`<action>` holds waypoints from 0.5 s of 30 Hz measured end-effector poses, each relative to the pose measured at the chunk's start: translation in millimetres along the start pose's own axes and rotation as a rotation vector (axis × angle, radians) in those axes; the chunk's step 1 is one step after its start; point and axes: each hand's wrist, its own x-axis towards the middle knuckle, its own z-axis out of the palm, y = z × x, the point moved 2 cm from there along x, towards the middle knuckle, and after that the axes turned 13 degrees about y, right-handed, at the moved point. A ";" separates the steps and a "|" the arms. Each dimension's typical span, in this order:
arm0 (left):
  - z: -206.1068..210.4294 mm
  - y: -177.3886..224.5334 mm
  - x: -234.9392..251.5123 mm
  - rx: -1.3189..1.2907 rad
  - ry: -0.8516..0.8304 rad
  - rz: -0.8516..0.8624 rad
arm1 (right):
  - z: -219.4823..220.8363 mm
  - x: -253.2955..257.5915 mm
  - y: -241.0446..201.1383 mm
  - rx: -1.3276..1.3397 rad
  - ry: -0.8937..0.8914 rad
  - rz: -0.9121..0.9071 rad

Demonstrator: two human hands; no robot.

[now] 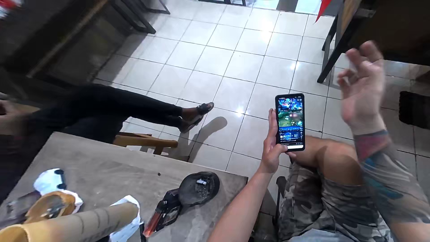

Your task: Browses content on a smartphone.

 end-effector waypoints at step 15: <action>-2.5 1.6 -0.4 -0.052 0.066 -0.071 | -7.9 -70.8 61.4 -0.208 -0.536 0.300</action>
